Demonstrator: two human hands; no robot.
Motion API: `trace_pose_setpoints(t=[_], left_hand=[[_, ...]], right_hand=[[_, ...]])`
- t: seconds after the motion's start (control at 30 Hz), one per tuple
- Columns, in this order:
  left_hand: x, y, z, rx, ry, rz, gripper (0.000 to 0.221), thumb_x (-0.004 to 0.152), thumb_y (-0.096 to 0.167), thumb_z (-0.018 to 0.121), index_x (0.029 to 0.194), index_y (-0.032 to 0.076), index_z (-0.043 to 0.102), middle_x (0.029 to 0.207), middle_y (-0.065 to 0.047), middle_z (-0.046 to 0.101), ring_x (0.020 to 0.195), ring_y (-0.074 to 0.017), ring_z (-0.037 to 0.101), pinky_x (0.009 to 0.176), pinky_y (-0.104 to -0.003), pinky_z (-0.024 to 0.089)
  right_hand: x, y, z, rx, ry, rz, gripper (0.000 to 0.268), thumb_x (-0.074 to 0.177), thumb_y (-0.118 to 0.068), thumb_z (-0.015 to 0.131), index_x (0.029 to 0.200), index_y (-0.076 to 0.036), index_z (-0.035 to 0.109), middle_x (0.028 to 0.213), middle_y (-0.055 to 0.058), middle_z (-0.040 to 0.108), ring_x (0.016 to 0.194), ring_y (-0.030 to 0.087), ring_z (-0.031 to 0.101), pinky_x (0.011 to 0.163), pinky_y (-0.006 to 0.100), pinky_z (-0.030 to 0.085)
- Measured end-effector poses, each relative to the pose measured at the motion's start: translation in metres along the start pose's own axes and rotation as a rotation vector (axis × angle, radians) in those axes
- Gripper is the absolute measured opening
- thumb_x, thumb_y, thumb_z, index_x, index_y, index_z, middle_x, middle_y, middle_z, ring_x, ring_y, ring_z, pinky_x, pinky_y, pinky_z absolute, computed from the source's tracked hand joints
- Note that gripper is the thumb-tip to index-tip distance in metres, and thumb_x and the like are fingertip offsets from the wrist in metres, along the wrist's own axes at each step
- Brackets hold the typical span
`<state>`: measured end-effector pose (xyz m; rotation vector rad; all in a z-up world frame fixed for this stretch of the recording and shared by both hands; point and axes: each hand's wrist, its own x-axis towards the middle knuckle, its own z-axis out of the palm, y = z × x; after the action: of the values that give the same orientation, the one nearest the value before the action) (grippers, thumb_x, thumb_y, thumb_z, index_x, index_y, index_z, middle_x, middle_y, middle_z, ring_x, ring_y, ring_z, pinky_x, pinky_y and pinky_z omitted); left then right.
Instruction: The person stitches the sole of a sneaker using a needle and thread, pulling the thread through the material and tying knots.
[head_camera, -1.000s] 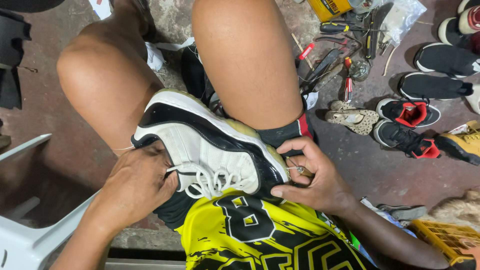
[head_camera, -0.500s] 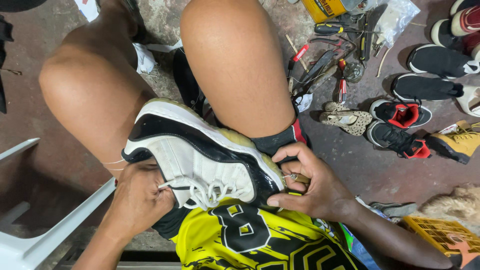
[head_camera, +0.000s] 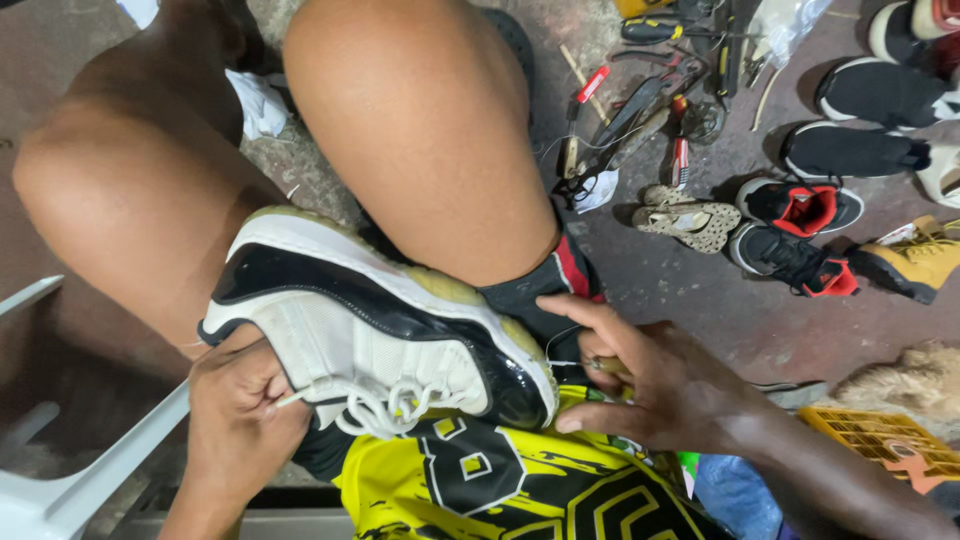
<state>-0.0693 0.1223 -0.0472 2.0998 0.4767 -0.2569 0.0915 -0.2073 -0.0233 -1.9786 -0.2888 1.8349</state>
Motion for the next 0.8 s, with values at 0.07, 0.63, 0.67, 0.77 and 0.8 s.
trace_pose_setpoints(t=[0.07,0.63,0.67,0.77,0.8], left_hand=[[-0.003,-0.002,0.003,-0.029,0.036,-0.055,0.018,0.061,-0.011,0.054,0.074,0.001,0.060,0.062,-0.005,0.040,0.056,-0.0139,0.038,0.054,-0.029,0.031],[0.007,0.007,-0.023,0.310,-0.301,-0.047,0.031,0.055,0.013,0.070,0.085,0.004,0.075,0.083,-0.019,0.071,0.085,-0.0427,0.065,0.078,-0.047,0.052],[0.009,0.005,-0.022,0.268,-0.282,-0.032,0.030,0.054,0.013,0.070,0.083,0.004,0.074,0.082,-0.019,0.071,0.081,-0.0408,0.066,0.075,-0.045,0.053],[0.010,0.004,-0.016,0.146,-0.217,0.029,0.029,0.054,0.010,0.066,0.082,0.004,0.073,0.081,-0.016,0.072,0.077,-0.0362,0.070,0.072,-0.040,0.055],[0.010,0.005,-0.014,0.111,-0.196,0.074,0.030,0.056,0.008,0.064,0.084,0.004,0.073,0.083,-0.015,0.073,0.079,-0.0353,0.071,0.074,-0.039,0.055]], right_hand=[[-0.004,-0.003,-0.016,-0.270,-0.031,0.092,0.107,0.077,-0.050,0.083,0.166,-0.036,0.025,0.075,0.008,0.066,0.066,0.017,0.061,0.068,0.033,0.052],[0.009,0.032,-0.012,0.120,0.243,-0.483,0.016,0.091,-0.021,0.069,0.088,-0.006,0.068,0.082,0.006,0.068,0.071,0.016,0.067,0.065,0.033,0.054],[0.005,0.029,-0.013,0.253,0.287,-0.614,0.016,0.097,-0.019,0.064,0.088,-0.005,0.063,0.090,0.010,0.066,0.076,0.017,0.064,0.071,0.034,0.052],[0.006,0.012,0.001,0.671,0.289,-0.909,0.023,0.108,-0.016,0.052,0.087,-0.006,0.052,0.100,0.014,0.063,0.086,0.019,0.060,0.081,0.036,0.051],[0.015,0.006,0.009,0.822,0.217,-0.937,0.025,0.108,-0.018,0.051,0.086,-0.007,0.052,0.094,0.011,0.064,0.084,0.018,0.062,0.080,0.036,0.053]])
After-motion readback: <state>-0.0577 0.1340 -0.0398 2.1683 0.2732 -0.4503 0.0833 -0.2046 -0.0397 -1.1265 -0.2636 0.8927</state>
